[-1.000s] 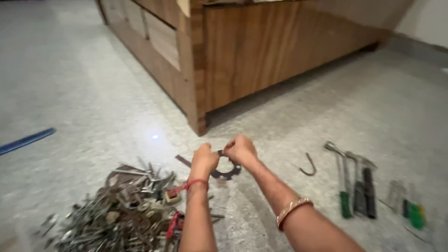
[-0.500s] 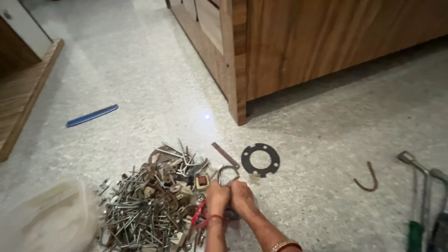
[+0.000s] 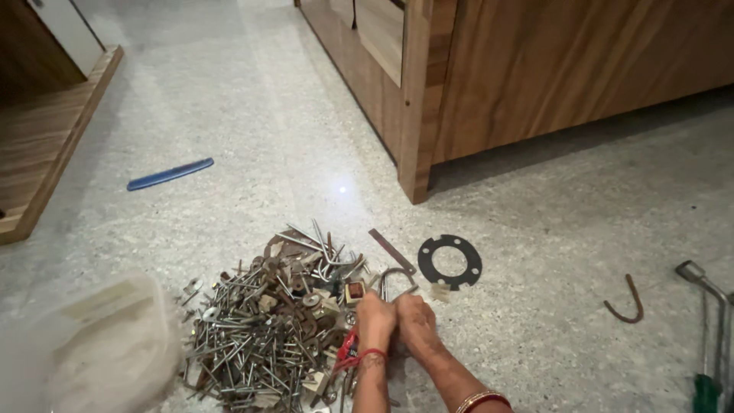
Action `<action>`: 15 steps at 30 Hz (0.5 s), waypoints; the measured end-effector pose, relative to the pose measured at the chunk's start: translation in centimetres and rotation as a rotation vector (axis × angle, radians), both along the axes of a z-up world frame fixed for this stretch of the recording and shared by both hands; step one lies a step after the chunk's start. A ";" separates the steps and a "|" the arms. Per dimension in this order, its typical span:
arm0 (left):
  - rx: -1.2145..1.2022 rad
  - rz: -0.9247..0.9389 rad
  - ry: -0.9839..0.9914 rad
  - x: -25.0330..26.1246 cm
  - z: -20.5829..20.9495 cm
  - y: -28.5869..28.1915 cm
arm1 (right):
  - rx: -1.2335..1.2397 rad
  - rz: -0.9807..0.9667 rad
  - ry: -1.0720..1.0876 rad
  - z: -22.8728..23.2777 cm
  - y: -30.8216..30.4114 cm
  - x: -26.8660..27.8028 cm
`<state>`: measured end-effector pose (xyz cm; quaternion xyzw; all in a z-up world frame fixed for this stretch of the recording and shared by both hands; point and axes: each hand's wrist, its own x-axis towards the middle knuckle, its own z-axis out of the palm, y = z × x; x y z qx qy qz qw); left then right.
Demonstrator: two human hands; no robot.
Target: The person sorts a mixed pile of hardware on the floor, picking up individual items such as hooks, bolts, and washers and placing them into separate neat rows. The person repeatedly reaches into the pile, selects an item, and places it in a designated line on the floor.
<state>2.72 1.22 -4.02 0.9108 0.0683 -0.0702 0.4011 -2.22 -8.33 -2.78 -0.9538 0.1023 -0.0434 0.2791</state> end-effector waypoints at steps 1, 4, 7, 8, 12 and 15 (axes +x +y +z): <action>-0.011 -0.001 0.014 0.2 -0.2 -0.1 | -0.002 0.005 -0.007 0.2 -0.2 0.0; -0.047 -0.010 0.059 0.6 -1.0 -0.9 | 0.048 -0.289 0.103 1.3 -0.9 1.4; -0.077 -0.006 0.083 0.5 -1.6 -2.3 | 0.107 -0.336 0.074 3.2 -2.3 0.9; -0.087 0.007 0.075 0.3 -1.7 -2.9 | 0.176 -0.385 0.022 3.9 -2.5 0.6; -0.229 0.046 0.174 -0.6 -1.2 -6.1 | 0.385 -0.461 -0.168 5.9 -4.3 -0.4; -0.354 0.087 0.084 -1.4 0.5 -8.5 | 0.478 -0.472 -0.239 6.7 -6.9 -1.0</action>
